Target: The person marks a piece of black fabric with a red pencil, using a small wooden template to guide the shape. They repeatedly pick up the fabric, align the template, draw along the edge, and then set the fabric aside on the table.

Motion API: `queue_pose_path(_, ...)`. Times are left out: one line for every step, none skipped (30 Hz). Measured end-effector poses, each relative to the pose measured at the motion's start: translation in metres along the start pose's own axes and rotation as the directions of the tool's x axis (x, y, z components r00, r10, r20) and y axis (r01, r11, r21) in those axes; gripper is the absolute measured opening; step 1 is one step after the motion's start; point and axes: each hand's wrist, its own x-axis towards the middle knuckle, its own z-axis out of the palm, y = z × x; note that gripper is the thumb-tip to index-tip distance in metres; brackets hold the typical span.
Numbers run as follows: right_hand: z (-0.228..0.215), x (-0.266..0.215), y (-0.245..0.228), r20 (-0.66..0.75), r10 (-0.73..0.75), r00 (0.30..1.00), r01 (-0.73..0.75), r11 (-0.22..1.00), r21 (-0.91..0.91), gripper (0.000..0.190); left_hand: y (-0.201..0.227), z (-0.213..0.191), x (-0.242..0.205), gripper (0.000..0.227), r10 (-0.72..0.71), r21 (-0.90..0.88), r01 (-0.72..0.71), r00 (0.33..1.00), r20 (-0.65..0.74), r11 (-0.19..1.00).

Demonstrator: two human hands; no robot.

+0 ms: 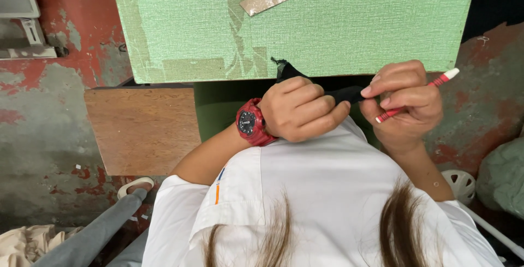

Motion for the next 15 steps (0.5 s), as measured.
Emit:
queue_pose_path(0.0, -0.001, 0.002, 0.0, 0.0, 1.0, 0.0, 1.0, 0.0, 0.045, 0.0, -0.001, 0.001, 0.012, 0.0, 0.0, 0.0, 1.0, 0.0, 1.0)
queue_pose_path(0.0, -0.003, 0.003, -0.01, -0.014, 1.0, 0.014, 1.0, -0.011, 0.047, 0.0, -0.002, 0.002, 0.014, 0.022, 0.024, -0.022, 1.0, 0.001, 0.999)
queue_pose_path(0.0, -0.004, 0.005, -0.02, -0.029, 0.999, 0.028, 0.999, -0.021, 0.049, 0.001, -0.003, 0.003, 0.015, 0.044, 0.049, -0.044, 0.999, 0.003, 0.998)
queue_pose_path(0.0, -0.004, 0.005, -0.019, -0.028, 0.999, 0.028, 0.999, -0.02, 0.049, 0.001, -0.004, 0.004, 0.015, 0.042, 0.049, -0.042, 0.999, 0.003, 0.998)
queue_pose_path(0.0, -0.005, 0.006, -0.017, -0.036, 0.999, 0.035, 0.999, -0.023, 0.048, 0.001, -0.005, 0.006, 0.014, 0.046, 0.059, -0.045, 0.999, -0.005, 0.997)
queue_pose_path(0.0, -0.004, 0.006, -0.014, -0.044, 0.999, 0.043, 0.999, -0.027, 0.046, 0.0, -0.006, 0.007, 0.014, 0.05, 0.068, -0.048, 0.999, -0.014, 0.996)
queue_pose_path(-0.003, -0.004, 0.006, -0.012, -0.048, 0.999, 0.048, 0.999, -0.025, 0.046, 0.001, -0.004, 0.007, 0.014, 0.051, 0.073, -0.05, 0.999, -0.016, 0.996)
queue_pose_path(-0.005, -0.003, 0.006, 0.05, -0.07, 0.996, 0.073, 0.995, -0.062, 0.038, 0.001, -0.003, 0.006, 0.013, 0.047, 0.065, -0.045, 0.999, -0.025, 0.997)
queue_pose_path(-0.007, 0.001, 0.006, 0.115, -0.096, 0.989, 0.107, 0.99, -0.094, 0.03, 0.0, -0.003, 0.006, 0.012, 0.045, 0.064, -0.043, 0.998, -0.035, 0.997)
queue_pose_path(-0.009, 0.004, 0.004, 0.119, -0.108, 0.987, 0.119, 0.989, -0.09, 0.03, 0.002, -0.001, 0.004, 0.012, 0.049, 0.075, -0.046, 0.998, -0.038, 0.996)
queue_pose_path(-0.01, 0.01, 0.003, 0.183, -0.123, 0.975, 0.135, 0.989, -0.056, 0.014, 0.002, 0.0, 0.002, 0.01, 0.017, 0.038, -0.015, 0.999, -0.038, 0.999)
queue_pose_path(-0.01, 0.016, 0.002, 0.246, -0.14, 0.959, 0.15, 0.988, -0.021, 0.006, 0.002, 0.0, 0.001, 0.009, -0.015, 0.001, 0.016, 0.999, -0.038, 1.0)
queue_pose_path(-0.012, 0.02, 0.002, 0.251, -0.165, 0.954, 0.174, 0.985, -0.012, 0.006, 0.001, -0.001, -0.004, 0.009, -0.004, 0.025, 0.005, 0.999, -0.043, 1.0)
queue_pose_path(-0.013, 0.024, 0.001, 0.214, -0.107, 0.971, 0.105, 0.994, 0.023, 0.004, 0.0, -0.002, -0.01, 0.012, -0.063, -0.002, 0.063, 0.998, 0.028, 0.998)
queue_pose_path(-0.013, 0.028, 0.001, 0.18, -0.046, 0.983, 0.036, 0.998, 0.06, 0.007, -0.002, -0.003, -0.015, 0.018, -0.118, -0.026, 0.121, 0.988, 0.099, 0.992)
